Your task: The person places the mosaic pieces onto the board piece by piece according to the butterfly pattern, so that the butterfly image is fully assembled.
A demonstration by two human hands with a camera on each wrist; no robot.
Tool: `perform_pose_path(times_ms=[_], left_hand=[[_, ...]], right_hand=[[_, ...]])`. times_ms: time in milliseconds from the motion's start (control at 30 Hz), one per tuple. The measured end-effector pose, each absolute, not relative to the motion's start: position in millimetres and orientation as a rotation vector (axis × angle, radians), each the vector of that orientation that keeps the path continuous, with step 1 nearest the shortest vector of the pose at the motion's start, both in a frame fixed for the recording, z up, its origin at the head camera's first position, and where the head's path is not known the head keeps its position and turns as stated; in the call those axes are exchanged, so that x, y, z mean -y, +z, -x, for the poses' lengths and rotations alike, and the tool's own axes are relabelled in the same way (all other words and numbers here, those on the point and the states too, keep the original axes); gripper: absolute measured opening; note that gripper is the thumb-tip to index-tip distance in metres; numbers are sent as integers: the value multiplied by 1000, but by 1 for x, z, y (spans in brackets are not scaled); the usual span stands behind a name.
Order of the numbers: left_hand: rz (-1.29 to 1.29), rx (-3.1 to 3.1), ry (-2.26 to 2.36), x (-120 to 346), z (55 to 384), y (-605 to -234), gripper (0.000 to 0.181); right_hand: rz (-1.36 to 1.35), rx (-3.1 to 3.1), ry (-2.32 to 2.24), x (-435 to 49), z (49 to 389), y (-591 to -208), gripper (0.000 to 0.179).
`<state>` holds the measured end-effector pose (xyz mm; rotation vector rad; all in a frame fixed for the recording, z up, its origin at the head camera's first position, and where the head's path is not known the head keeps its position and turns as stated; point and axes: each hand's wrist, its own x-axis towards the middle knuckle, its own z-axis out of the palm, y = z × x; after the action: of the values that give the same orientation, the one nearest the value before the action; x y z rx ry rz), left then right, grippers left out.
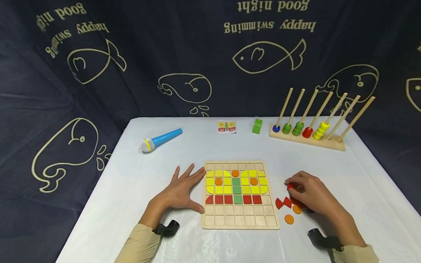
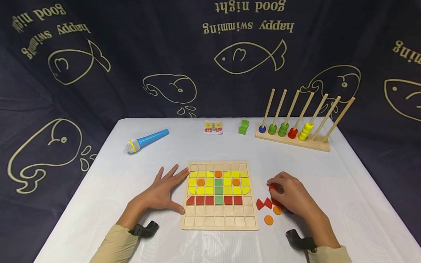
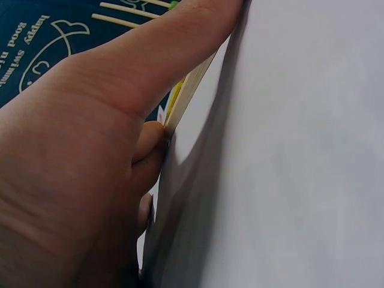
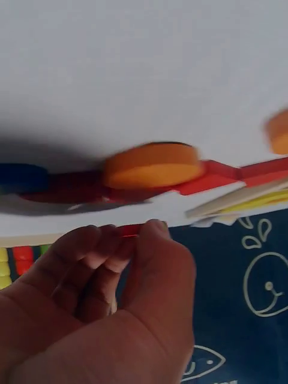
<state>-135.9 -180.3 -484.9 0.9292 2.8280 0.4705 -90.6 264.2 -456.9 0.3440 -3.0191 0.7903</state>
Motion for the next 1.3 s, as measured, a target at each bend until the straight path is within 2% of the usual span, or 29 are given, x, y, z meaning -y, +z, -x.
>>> perform_pose_path(times_ms=[800, 1067, 1300], left_hand=[[-936, -2822, 494, 181, 135, -483, 132], [-930, -2825, 476, 181, 135, -482, 132], [-945, -2820, 476, 181, 136, -484, 133]], right_hand=[[-792, 2946, 895, -208, 76, -457, 19], [-768, 2983, 893, -204, 75, -456, 25], [-725, 2958, 968, -208, 74, -454, 22]])
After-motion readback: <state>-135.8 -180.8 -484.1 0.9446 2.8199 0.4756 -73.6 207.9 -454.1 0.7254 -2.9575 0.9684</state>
